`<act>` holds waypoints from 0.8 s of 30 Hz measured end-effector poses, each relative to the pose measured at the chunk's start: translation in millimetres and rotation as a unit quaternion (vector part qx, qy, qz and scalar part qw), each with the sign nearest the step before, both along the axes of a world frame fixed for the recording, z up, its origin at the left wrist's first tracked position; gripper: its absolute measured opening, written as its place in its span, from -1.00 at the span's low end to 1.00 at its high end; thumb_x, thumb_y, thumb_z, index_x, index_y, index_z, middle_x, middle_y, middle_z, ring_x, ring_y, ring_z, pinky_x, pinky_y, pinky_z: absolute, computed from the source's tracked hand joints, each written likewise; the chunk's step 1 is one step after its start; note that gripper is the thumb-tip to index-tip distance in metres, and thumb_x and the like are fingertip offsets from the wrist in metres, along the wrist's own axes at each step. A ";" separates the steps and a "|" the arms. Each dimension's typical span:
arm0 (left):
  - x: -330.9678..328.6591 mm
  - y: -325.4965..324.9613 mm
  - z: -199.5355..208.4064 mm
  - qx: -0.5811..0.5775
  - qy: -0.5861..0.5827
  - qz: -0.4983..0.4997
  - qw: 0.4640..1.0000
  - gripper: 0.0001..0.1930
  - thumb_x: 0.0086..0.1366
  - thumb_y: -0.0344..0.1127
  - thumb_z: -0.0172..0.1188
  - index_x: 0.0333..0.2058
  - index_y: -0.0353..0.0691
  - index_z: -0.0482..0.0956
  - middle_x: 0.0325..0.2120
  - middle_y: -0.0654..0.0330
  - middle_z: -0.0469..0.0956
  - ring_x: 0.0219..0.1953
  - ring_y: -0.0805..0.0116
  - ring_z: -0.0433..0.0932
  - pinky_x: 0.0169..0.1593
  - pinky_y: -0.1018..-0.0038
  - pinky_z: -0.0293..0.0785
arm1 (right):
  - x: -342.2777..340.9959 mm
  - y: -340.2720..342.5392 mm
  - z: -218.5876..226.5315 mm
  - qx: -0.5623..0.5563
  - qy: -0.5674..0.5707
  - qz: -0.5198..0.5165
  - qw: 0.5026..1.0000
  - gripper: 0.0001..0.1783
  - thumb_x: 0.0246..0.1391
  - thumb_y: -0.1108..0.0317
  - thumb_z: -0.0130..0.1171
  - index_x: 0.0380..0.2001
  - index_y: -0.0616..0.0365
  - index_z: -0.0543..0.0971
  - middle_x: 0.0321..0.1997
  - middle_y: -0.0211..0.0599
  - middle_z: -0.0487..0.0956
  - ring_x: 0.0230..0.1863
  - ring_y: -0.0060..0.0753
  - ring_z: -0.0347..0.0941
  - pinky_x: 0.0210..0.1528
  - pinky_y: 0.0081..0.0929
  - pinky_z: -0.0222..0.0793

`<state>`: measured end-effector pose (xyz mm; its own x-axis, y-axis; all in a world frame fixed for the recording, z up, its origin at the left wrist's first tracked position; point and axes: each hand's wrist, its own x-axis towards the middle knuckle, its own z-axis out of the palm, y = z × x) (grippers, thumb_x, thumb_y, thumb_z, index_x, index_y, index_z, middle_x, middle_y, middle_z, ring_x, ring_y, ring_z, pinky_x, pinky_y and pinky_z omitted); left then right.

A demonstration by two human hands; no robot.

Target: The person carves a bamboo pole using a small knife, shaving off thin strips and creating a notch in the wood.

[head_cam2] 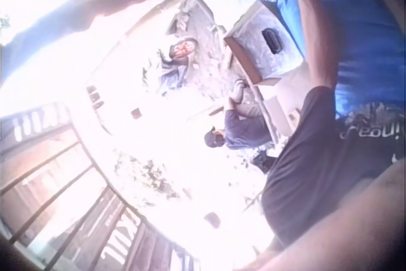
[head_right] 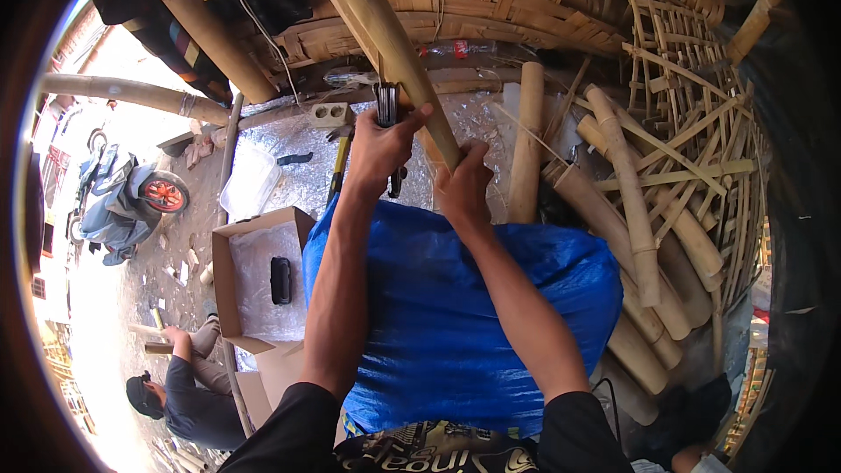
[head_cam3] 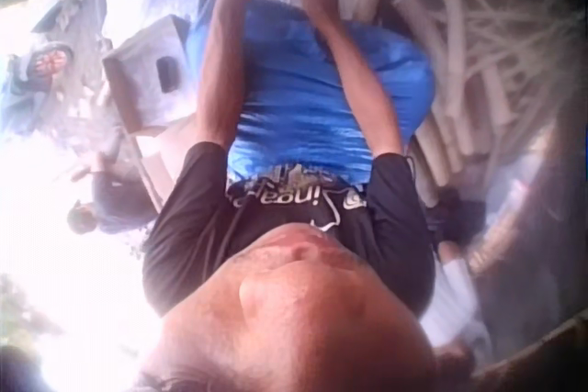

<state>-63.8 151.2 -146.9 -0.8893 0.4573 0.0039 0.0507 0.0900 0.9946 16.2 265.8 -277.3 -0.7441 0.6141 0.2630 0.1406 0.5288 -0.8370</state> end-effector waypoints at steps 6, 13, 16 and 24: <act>-2.2 -6.3 7.1 -0.021 0.027 -0.093 0.995 -0.63 0.18 -0.10 0.48 -0.49 -0.30 0.59 -0.65 0.42 0.39 -0.53 0.60 0.27 -0.43 0.48 0.22 | 40.1 58.6 118.4 -0.130 0.226 0.143 0.955 -0.39 0.22 -0.02 0.24 0.16 0.12 0.34 0.19 -0.24 0.43 0.18 -0.36 0.35 0.20 -0.36 0.30; 19.3 6.4 7.9 -0.035 0.091 -0.219 0.971 -0.62 0.18 -0.08 0.49 -0.54 -0.25 0.56 -0.69 0.48 0.30 -0.57 0.64 0.23 -0.47 0.47 0.17 | 15.2 70.5 316.5 0.185 0.245 0.275 0.911 -0.63 0.17 0.15 0.32 -0.04 0.13 0.64 -0.05 -0.22 0.64 0.01 -0.36 0.56 0.18 -0.37 0.40; 23.6 7.7 5.2 -0.037 0.103 -0.214 0.971 -0.62 0.19 -0.07 0.48 -0.48 -0.28 0.59 -0.66 0.46 0.33 -0.54 0.63 0.25 -0.44 0.48 0.20 | 25.2 62.2 349.0 0.324 0.168 0.273 0.890 -0.81 0.14 0.28 0.35 -0.25 0.16 0.69 -0.26 -0.24 0.67 -0.12 -0.41 0.59 0.05 -0.41 0.44; 35.0 2.7 10.1 -0.053 0.049 -0.167 0.983 -0.45 0.11 0.04 0.52 -0.22 -0.40 0.64 -0.56 0.34 0.46 -0.45 0.55 0.36 -0.32 0.46 0.35 | 24.2 68.9 350.8 0.345 0.103 0.238 0.902 -0.83 0.16 0.31 0.31 -0.41 0.19 0.67 -0.45 -0.41 0.61 -0.36 -0.58 0.48 -0.23 -0.53 0.40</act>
<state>-28.9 153.9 -136.8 -0.6868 0.7266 0.0183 0.1905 0.1557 0.9692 40.4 334.7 73.5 -0.7717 -0.1240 0.6237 -0.3603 0.8934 -0.2682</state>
